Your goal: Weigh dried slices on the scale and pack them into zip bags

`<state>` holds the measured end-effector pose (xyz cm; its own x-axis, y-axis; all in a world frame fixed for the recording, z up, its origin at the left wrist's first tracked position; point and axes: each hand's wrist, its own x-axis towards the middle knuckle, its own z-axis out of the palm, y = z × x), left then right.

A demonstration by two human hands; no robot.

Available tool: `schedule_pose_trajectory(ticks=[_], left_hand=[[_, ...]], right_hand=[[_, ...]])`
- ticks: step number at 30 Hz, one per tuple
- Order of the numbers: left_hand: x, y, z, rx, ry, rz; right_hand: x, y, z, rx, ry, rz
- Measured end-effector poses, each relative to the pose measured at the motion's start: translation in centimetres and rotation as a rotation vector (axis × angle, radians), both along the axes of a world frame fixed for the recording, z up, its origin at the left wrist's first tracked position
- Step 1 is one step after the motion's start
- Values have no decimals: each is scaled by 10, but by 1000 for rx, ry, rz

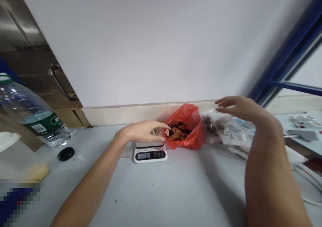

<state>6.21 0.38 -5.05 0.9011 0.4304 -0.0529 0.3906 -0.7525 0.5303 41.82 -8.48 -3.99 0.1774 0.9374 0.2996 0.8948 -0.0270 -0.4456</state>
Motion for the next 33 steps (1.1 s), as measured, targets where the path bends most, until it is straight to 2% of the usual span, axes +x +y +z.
schedule_pose_trajectory(ticks=[4, 8, 12, 16, 19, 22, 24, 26, 29, 31, 33], left_hand=[[32, -6, -2, 34, 36, -78], [49, -9, -7, 90, 70, -90], [51, -10, -9, 87, 23, -96], [46, -7, -4, 155, -121, -27], [41, -4, 1, 166, -258, 67], [34, -4, 7, 161, -391, 166], [30, -5, 11, 138, -475, 226], [25, -4, 13, 84, -566, 249], [17, -1, 15, -27, -684, 211], [10, 2, 18, -65, -717, 217], [1, 5, 21, -48, -694, 262]], right_hand=[[10, -1, -13, -177, 44, -168], [9, 1, -25, -234, 190, -253], [7, 0, -25, -181, 237, -283], [0, -6, -9, -12, 196, -273], [-16, -7, 7, 159, 273, -135], [-44, -1, 19, 260, 422, 134], [-69, 8, 21, 279, 514, 296], [-95, 20, 19, 239, 621, 442], [-133, 35, 10, 116, 820, 634], [-153, 43, 3, 35, 930, 672], [-166, 46, -3, -34, 996, 617]])
